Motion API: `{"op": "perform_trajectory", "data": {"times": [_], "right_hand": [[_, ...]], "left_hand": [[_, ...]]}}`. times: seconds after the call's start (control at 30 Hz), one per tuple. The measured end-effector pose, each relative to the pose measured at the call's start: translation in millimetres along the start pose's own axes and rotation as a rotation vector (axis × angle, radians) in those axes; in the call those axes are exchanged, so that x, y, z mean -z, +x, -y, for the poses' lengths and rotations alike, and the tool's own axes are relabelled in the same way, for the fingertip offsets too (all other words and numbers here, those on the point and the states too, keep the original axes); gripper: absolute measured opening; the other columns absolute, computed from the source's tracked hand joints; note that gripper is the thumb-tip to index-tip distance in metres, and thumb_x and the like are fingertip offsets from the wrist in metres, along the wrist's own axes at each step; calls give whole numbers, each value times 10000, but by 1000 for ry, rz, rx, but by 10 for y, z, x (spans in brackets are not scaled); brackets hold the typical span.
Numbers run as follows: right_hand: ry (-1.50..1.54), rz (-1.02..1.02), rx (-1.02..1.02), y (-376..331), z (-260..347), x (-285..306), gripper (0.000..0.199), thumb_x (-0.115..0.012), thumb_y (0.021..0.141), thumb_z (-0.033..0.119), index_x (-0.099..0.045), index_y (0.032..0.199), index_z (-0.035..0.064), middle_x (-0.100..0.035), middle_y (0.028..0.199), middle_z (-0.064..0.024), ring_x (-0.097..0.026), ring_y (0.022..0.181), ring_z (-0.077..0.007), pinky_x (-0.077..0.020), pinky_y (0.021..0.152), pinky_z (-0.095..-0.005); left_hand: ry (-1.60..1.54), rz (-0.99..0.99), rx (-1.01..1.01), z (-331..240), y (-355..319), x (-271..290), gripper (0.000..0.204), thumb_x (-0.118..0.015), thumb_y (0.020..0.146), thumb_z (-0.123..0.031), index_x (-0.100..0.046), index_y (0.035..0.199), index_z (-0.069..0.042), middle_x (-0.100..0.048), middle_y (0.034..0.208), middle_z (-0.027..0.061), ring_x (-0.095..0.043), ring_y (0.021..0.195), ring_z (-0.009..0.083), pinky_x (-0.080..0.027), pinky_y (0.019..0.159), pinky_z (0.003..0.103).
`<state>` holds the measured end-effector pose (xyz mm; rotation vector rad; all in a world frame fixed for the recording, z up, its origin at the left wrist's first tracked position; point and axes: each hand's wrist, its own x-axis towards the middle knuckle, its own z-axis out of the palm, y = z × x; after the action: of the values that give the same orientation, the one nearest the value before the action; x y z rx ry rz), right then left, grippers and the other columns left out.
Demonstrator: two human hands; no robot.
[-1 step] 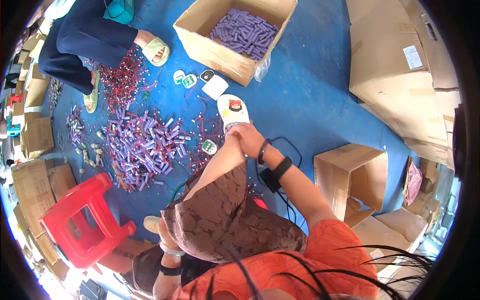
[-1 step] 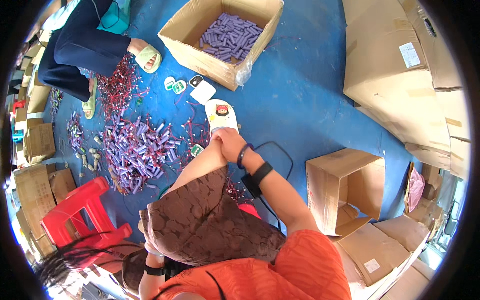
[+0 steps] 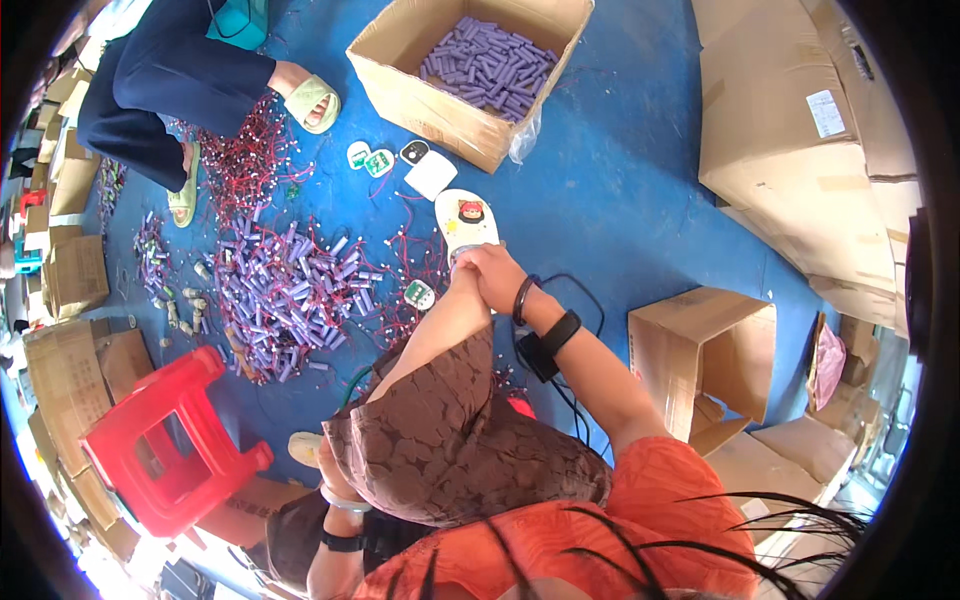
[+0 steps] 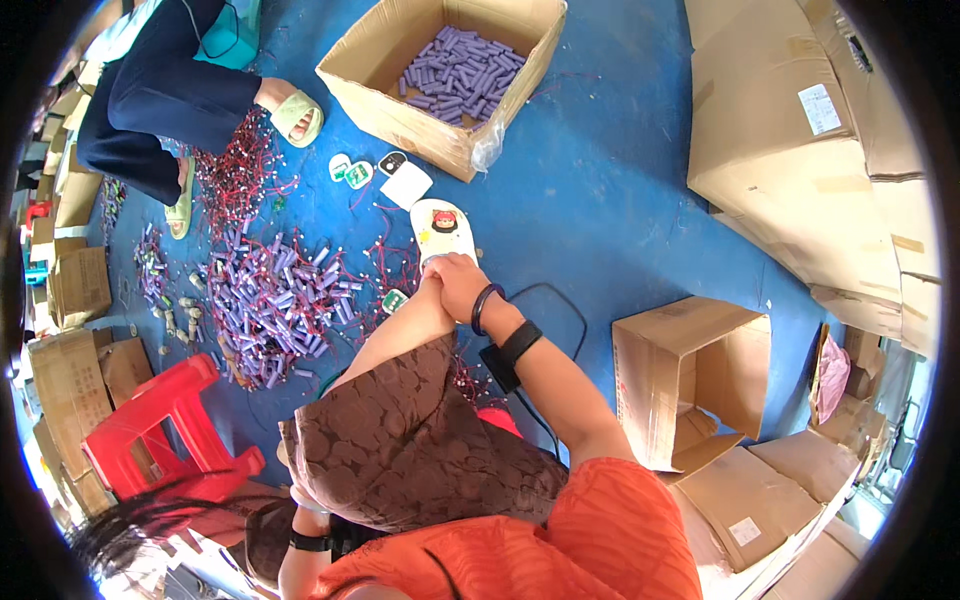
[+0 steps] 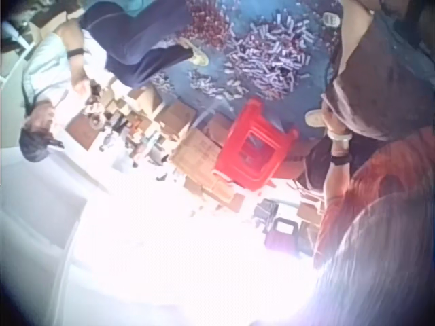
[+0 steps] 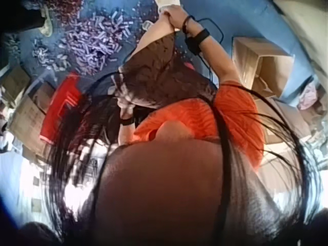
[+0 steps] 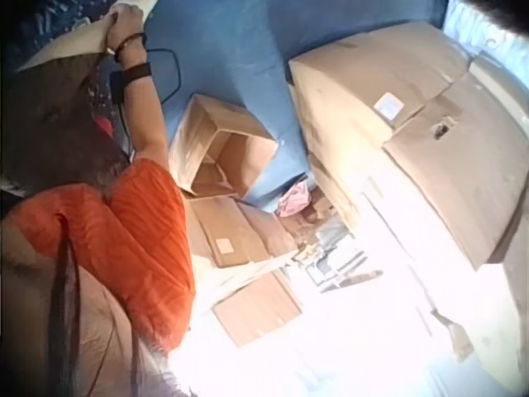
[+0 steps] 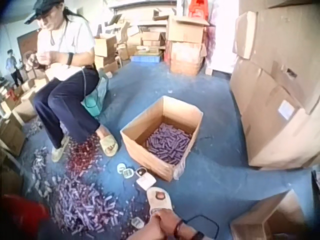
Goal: Assemble battery cells by cutting wires and connecting components.
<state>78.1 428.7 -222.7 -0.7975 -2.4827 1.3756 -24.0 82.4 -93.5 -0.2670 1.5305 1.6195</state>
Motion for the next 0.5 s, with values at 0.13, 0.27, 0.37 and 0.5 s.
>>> {"op": "perform_trajectory", "data": {"times": [0.13, 0.27, 0.37, 0.5], "right_hand": [[41, -15, 33, -144, 98, 40, 213, -533, 799, 2, -622, 984, 59, -628, 966, -177, -581, 939, -366, -458, 852, -428], [264, 66, -147, -224, 140, 161, 232, -508, 812, 17, -618, 1010, 71, -622, 1009, -179, -562, 993, -377, -448, 889, -438], [-4, -72, 31, -161, -3, 1, 256, -484, 829, 36, -613, 1044, 86, -610, 1049, -179, -538, 1040, -395, -437, 916, -447], [-72, -31, -42, -213, 119, 25, 266, -481, 823, 22, -613, 1045, 87, -605, 1016, -166, -557, 1007, -379, -454, 880, -442]], "left_hand": [[-4, 6, -11, -12, 46, -30, 273, -531, 905, -97, -599, 1145, 12, -646, 1102, 107, -632, 955, 203, -522, 846, 345], [-9, 24, -3, 49, -27, 96, 289, -518, 912, -119, -591, 1158, 12, -639, 1116, 113, -628, 969, 211, -517, 858, 351], [-9, 33, 12, 44, -32, 112, 301, -509, 917, -136, -585, 1167, 12, -634, 1127, 117, -625, 979, 216, -513, 868, 356], [-11, 44, 5, 58, -31, 123, 318, -496, 924, -159, -576, 1180, 12, -628, 1141, 123, -621, 993, 224, -508, 881, 362]]}}
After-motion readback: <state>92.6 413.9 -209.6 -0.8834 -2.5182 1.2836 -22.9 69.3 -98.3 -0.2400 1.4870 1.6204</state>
